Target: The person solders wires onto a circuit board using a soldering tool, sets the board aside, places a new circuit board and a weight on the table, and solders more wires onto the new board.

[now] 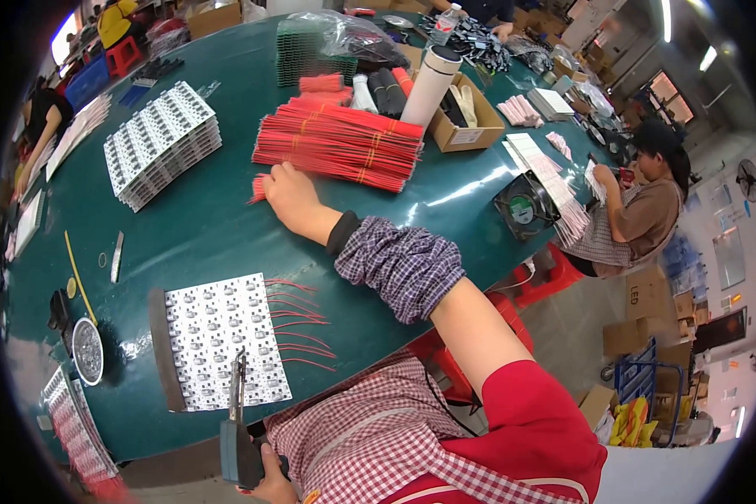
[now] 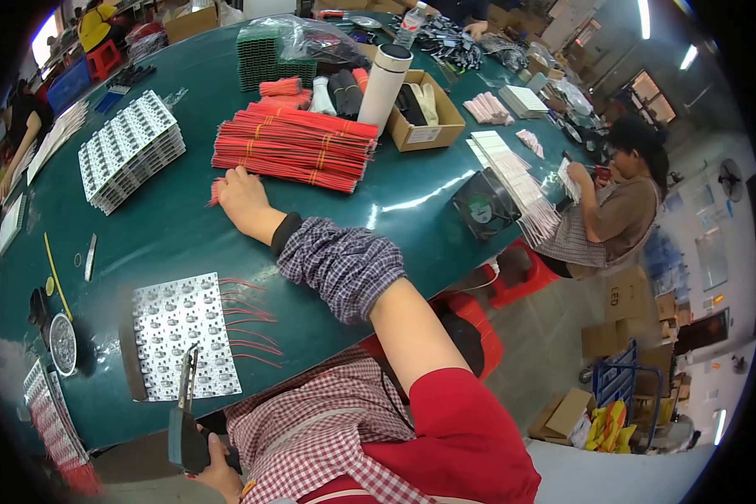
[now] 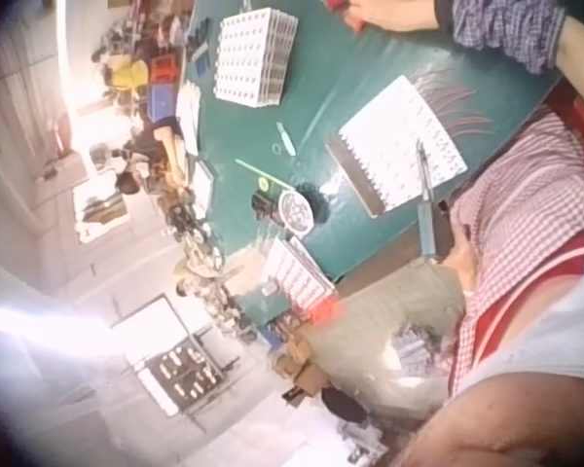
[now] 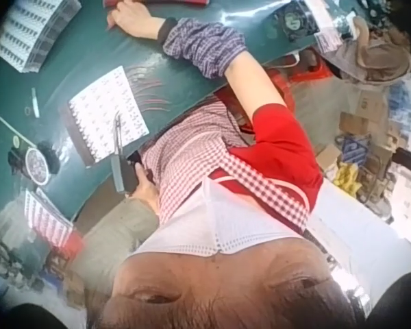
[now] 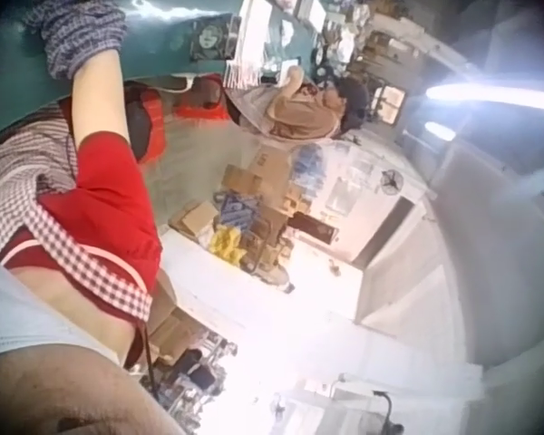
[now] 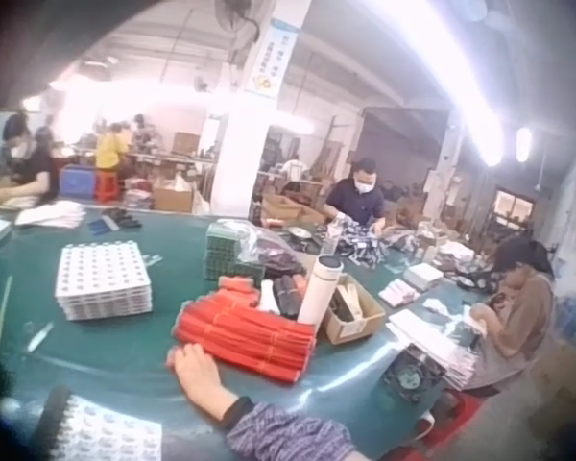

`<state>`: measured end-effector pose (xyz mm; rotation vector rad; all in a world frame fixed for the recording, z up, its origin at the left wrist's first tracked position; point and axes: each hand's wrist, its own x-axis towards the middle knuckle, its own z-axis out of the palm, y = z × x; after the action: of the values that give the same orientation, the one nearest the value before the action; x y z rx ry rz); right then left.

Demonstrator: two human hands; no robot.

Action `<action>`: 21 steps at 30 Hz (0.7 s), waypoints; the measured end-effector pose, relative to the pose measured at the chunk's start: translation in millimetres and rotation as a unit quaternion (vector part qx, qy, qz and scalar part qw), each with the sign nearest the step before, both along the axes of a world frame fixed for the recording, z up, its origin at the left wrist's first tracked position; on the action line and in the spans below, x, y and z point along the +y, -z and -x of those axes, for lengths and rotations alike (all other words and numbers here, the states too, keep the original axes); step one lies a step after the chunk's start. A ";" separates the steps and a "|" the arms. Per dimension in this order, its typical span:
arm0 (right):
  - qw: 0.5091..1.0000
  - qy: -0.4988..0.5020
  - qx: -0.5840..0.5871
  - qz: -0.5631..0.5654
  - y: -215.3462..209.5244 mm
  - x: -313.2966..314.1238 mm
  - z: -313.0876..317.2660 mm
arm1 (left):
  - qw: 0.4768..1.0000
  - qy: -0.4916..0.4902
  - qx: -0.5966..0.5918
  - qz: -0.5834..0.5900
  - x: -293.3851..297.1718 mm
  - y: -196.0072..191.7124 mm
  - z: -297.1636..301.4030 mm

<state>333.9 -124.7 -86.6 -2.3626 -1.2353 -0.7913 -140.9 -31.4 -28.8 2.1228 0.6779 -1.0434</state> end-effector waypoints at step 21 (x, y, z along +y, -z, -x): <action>0.998 -0.002 0.061 0.022 -23.5 -11.6 -0.3 | 0.981 -0.137 -0.137 -0.023 -17.3 22.0 4.8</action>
<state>334.2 -136.3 -63.1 -2.4048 -1.2175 -0.6134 -145.8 -48.7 -50.8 2.0856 0.8341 -0.5785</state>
